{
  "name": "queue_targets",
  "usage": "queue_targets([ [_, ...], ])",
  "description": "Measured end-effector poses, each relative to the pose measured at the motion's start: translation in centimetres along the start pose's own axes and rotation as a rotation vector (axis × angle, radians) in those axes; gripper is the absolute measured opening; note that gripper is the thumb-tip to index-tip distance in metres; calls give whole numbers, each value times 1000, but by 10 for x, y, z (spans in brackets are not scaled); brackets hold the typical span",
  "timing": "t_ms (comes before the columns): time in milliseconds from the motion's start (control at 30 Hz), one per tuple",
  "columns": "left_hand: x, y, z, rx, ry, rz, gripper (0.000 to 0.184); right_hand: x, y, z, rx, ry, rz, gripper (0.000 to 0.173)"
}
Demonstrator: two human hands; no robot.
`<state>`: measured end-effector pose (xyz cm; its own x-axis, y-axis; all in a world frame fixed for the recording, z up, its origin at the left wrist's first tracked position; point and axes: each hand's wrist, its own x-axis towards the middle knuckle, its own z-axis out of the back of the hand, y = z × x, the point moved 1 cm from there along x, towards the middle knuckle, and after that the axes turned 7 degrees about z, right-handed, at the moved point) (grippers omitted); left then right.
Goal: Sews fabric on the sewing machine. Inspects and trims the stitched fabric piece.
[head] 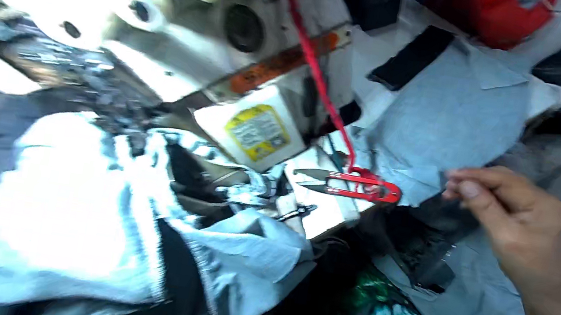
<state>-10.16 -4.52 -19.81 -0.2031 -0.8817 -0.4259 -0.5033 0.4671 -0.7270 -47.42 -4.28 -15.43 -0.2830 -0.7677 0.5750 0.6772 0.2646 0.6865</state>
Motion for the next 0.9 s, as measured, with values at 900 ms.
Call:
queue_targets([
  [900, 44, -167, 0, 1382, -668, -709, 43, 4, 130, -171, 668, 482, 49, 16],
])
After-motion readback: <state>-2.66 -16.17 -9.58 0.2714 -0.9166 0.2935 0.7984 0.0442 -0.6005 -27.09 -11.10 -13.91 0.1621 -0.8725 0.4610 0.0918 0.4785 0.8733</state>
